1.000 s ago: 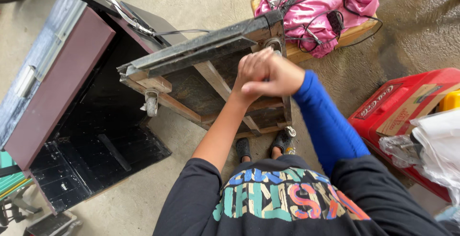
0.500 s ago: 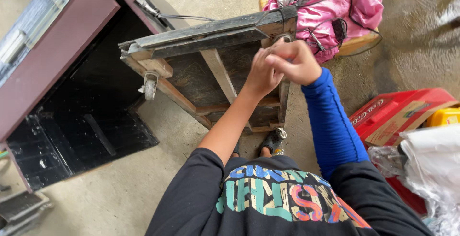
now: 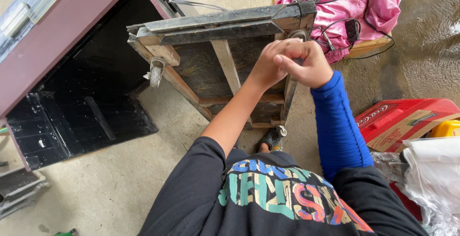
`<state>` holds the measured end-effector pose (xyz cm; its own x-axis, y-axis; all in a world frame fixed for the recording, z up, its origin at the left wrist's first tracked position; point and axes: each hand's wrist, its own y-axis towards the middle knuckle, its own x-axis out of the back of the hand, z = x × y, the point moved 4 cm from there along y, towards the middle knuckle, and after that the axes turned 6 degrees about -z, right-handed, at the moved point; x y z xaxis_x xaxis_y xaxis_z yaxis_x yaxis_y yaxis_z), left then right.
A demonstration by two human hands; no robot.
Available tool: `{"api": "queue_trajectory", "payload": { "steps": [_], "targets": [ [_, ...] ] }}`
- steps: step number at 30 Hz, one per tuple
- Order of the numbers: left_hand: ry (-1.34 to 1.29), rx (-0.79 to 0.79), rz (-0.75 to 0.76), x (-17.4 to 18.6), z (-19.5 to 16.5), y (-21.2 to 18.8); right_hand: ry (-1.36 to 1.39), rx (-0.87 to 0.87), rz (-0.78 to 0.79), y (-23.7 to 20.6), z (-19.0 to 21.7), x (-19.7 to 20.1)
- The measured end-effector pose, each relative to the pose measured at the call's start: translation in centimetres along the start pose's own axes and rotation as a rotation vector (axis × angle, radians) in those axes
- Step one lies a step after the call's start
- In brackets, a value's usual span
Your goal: The person uses a screwdriver to remove and reinstall caster wheels on a wooden cart. They work on multiple wheels, removing each one, briefly inspecting it, and then reattaching it to the cart frame.
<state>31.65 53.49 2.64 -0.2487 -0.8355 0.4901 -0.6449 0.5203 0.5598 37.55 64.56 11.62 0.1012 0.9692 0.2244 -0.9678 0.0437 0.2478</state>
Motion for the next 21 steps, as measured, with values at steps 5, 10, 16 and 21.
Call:
{"api": "queue_trajectory", "payload": {
  "steps": [5, 10, 16, 21],
  "targets": [
    [0.329, 0.042, 0.006, -0.4, -0.8, -0.1, 0.034, 0.186, -0.669, -2.8, 2.2, -3.2],
    [0.349, -0.125, -0.089, 0.0, -1.3, 0.2, -0.142, -0.009, 0.226, -0.4, 0.5, -0.7],
    [0.362, -0.044, -0.005, -0.5, -0.4, 0.5, 0.045, 0.057, -0.714, -2.8, 0.8, -2.1],
    [0.417, -0.064, -0.004, -0.5, -0.5, -0.5, -0.008, 0.103, -0.06, -1.3, -0.5, -1.1]
  ]
}}
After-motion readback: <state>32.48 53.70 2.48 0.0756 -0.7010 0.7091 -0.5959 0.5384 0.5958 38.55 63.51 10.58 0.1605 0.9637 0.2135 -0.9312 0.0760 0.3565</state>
